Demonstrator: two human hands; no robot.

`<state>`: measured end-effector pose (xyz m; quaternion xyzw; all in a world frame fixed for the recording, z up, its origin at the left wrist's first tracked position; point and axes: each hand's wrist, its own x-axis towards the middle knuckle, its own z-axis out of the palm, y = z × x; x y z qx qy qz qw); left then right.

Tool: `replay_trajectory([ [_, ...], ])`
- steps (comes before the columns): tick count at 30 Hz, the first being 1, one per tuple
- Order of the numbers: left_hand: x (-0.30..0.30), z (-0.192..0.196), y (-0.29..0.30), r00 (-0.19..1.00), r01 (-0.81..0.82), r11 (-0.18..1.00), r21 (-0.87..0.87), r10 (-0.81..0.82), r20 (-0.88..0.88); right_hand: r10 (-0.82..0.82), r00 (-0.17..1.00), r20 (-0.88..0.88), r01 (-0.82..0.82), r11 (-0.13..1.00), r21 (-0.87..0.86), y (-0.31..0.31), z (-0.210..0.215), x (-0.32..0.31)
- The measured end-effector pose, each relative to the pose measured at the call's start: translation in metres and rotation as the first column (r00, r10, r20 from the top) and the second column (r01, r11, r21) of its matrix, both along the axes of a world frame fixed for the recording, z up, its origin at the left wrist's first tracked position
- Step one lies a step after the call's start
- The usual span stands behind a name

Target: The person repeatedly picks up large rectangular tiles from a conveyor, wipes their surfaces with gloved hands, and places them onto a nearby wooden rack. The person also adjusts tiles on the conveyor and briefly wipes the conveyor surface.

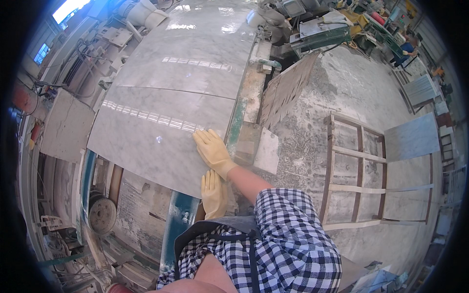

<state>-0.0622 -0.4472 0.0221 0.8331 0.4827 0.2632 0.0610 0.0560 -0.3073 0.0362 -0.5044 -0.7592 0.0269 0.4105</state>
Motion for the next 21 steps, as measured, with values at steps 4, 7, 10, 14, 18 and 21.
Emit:
replay_trajectory([
  [4,0.0004,-0.0002,-0.0011,1.000,0.002,1.000,0.000,-0.002,0.000,-0.015,1.000,0.019,0.016,1.000,-0.008,-0.0002,-0.0022,-0.0002],
  [7,-0.0002,-0.0008,-0.0005,1.000,0.000,1.000,0.003,0.000,-0.004,-0.028,0.999,0.025,0.028,0.999,-0.027,-0.0007,-0.0047,-0.0004],
  [10,-0.0026,-0.0011,0.0029,1.000,-0.002,1.000,0.008,0.002,-0.007,-0.040,0.999,0.028,0.042,0.997,-0.070,0.0000,-0.0057,-0.0012],
  [14,-0.0043,0.0009,0.0017,0.999,-0.032,0.999,0.027,0.033,-0.020,-0.025,0.997,0.077,0.027,0.999,-0.031,0.0001,-0.0023,-0.0028],
  [18,-0.0024,0.0010,-0.0002,0.999,-0.038,0.999,0.031,0.039,-0.018,-0.002,0.997,0.071,0.006,0.999,-0.051,0.0018,-0.0030,-0.0022],
  [21,-0.0022,0.0017,-0.0012,0.998,-0.052,0.998,0.036,0.053,-0.023,0.004,0.998,0.070,0.000,0.998,-0.063,0.0001,-0.0056,-0.0017],
])
